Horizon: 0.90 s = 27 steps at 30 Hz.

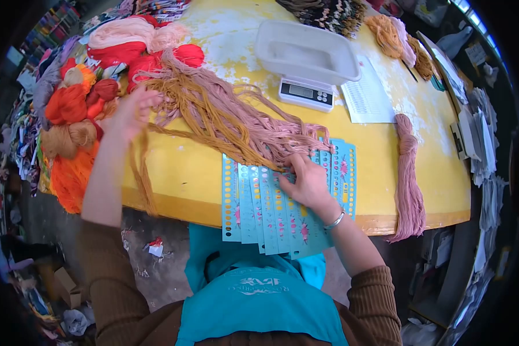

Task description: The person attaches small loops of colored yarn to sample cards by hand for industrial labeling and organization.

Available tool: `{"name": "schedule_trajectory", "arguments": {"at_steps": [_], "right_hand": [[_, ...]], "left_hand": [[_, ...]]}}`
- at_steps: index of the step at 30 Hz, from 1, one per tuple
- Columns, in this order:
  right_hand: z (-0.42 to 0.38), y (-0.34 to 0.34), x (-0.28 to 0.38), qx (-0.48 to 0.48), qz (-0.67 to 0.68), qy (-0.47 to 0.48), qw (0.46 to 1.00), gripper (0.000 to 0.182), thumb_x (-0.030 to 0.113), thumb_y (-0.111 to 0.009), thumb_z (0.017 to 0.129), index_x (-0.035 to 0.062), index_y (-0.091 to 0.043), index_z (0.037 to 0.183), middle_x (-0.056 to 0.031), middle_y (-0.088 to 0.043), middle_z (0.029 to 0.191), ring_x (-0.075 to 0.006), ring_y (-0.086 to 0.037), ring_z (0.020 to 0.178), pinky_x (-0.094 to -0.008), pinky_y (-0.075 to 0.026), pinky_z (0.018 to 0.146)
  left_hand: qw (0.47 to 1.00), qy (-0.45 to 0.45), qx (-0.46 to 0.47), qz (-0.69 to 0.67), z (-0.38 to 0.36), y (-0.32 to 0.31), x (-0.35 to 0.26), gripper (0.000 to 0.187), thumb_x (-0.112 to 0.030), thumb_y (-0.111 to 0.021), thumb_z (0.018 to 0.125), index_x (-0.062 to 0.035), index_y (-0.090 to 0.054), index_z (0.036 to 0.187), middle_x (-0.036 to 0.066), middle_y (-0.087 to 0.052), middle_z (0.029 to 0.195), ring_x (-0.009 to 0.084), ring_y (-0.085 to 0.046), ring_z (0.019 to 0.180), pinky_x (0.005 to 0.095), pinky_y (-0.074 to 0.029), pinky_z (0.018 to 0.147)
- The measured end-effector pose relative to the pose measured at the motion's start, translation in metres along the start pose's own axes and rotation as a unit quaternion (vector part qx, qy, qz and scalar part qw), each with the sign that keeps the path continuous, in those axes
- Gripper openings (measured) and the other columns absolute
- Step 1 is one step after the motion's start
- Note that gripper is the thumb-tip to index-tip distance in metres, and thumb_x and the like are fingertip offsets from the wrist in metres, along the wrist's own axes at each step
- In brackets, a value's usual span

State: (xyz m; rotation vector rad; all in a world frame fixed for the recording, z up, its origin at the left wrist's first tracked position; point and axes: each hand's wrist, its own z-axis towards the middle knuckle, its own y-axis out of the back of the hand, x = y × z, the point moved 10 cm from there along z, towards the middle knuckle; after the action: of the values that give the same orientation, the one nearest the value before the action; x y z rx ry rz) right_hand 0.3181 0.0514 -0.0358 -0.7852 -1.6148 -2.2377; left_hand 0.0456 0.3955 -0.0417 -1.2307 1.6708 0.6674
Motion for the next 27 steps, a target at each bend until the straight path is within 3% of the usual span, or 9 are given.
{"name": "schedule_trajectory", "arguments": {"at_steps": [2, 4, 6, 8, 10, 14, 17, 22, 27], "right_hand": [[-0.001, -0.003, -0.001, 0.005, 0.002, 0.002, 1.0, 0.029, 0.022, -0.072, 0.073, 0.0068, -0.056, 0.092, -0.0099, -0.061, 0.083, -0.0282, -0.064, 0.068, -0.039, -0.052, 0.059], [-0.001, -0.005, -0.004, 0.009, -0.011, -0.006, 1.0, 0.03, 0.023, -0.072, 0.072, 0.0067, -0.056, 0.093, -0.0098, -0.061, 0.083, -0.0281, -0.064, 0.068, -0.0382, -0.052, 0.058], [0.003, -0.004, 0.006, 0.017, -0.012, -0.001, 1.0, 0.026, 0.018, -0.071, 0.075, 0.0064, -0.057, 0.093, -0.0097, -0.061, 0.083, -0.0261, -0.065, 0.07, -0.0373, -0.051, 0.058], [0.003, 0.007, 0.016, -0.028, 0.136, -0.045, 0.989, 0.017, 0.009, -0.068, 0.077, 0.0055, -0.057, 0.09, -0.0103, -0.06, 0.083, -0.0227, -0.063, 0.067, -0.0333, -0.05, 0.058], [0.001, 0.007, 0.05, -0.043, 0.267, -0.046, 0.962, 0.012, 0.003, -0.066, 0.081, 0.0048, -0.061, 0.093, -0.004, -0.059, 0.083, -0.01, -0.054, 0.062, -0.0236, -0.045, 0.056], [-0.013, -0.017, 0.131, 0.07, 0.545, -0.07, 0.833, 0.012, 0.001, -0.063, 0.088, 0.0022, -0.061, 0.1, 0.0031, -0.059, 0.086, -0.0017, -0.052, 0.071, -0.0173, -0.042, 0.063], [-0.026, -0.028, 0.144, 0.065, 0.573, -0.077, 0.813, 0.009, 0.003, -0.063, 0.09, 0.0035, -0.062, 0.099, 0.0021, -0.06, 0.083, -0.0026, -0.051, 0.065, -0.017, -0.04, 0.057], [-0.037, -0.04, 0.133, 0.038, 0.757, -0.159, 0.632, 0.009, 0.01, -0.057, 0.095, 0.0031, -0.059, 0.1, -0.0047, -0.067, 0.083, -0.0058, -0.049, 0.05, -0.018, -0.032, 0.042], [-0.05, -0.05, 0.129, 0.045, 0.735, -0.177, 0.653, 0.009, 0.008, -0.058, 0.094, 0.0008, -0.058, 0.099, -0.0044, -0.066, 0.082, -0.0056, -0.05, 0.051, -0.0177, -0.035, 0.043]], "left_hand": [[0.989, -0.022, 0.109, -0.098, -0.049, -0.052, 0.016, 0.048, -0.04, -0.046, 0.099, 0.0013, -0.057, 0.12, 0.012, -0.068, 0.105, 0.0127, -0.062, 0.076, 0.0232, -0.05, 0.069], [0.968, -0.012, 0.203, -0.148, -0.102, -0.092, 0.023, 0.049, -0.037, -0.041, 0.101, 0.0031, -0.053, 0.126, 0.017, -0.063, 0.118, 0.0225, -0.063, 0.102, 0.0319, -0.05, 0.087], [0.954, 0.001, 0.232, -0.189, -0.144, -0.12, 0.032, 0.054, -0.038, -0.038, 0.101, 0.0038, -0.045, 0.135, 0.02, -0.052, 0.135, 0.0263, -0.053, 0.122, 0.0364, -0.044, 0.099], [0.932, -0.015, 0.289, -0.217, -0.183, -0.146, 0.036, 0.055, -0.036, -0.039, 0.1, 0.004, -0.041, 0.138, 0.018, -0.047, 0.14, 0.0271, -0.044, 0.131, 0.0405, -0.038, 0.106], [0.923, -0.023, 0.331, -0.196, -0.213, -0.167, 0.045, 0.055, -0.035, -0.038, 0.1, 0.0014, -0.039, 0.14, 0.015, -0.038, 0.148, 0.0252, -0.033, 0.139, 0.0404, -0.032, 0.11], [0.926, -0.08, 0.356, -0.1, -0.245, -0.187, 0.063, 0.061, -0.039, -0.037, 0.101, 0.0034, -0.032, 0.144, 0.012, -0.037, 0.148, 0.0221, -0.03, 0.139, 0.0406, -0.029, 0.112], [0.928, -0.087, 0.346, -0.105, -0.264, -0.19, 0.067, 0.059, -0.042, -0.032, 0.102, 0.0016, -0.038, 0.141, 0.015, -0.03, 0.151, 0.0246, -0.039, 0.133, 0.0412, -0.032, 0.11], [0.914, -0.048, 0.361, -0.179, -0.272, -0.17, 0.076, 0.066, -0.045, -0.033, 0.102, 0.0091, -0.036, 0.139, 0.017, -0.044, 0.139, 0.0211, -0.043, 0.128, 0.0352, -0.038, 0.102], [0.948, -0.07, 0.237, -0.198, -0.267, -0.153, 0.081, 0.041, -0.026, -0.044, 0.101, 0.0021, -0.051, 0.13, 0.015, -0.058, 0.124, 0.0198, -0.056, 0.109, 0.036, -0.045, 0.096]]}}
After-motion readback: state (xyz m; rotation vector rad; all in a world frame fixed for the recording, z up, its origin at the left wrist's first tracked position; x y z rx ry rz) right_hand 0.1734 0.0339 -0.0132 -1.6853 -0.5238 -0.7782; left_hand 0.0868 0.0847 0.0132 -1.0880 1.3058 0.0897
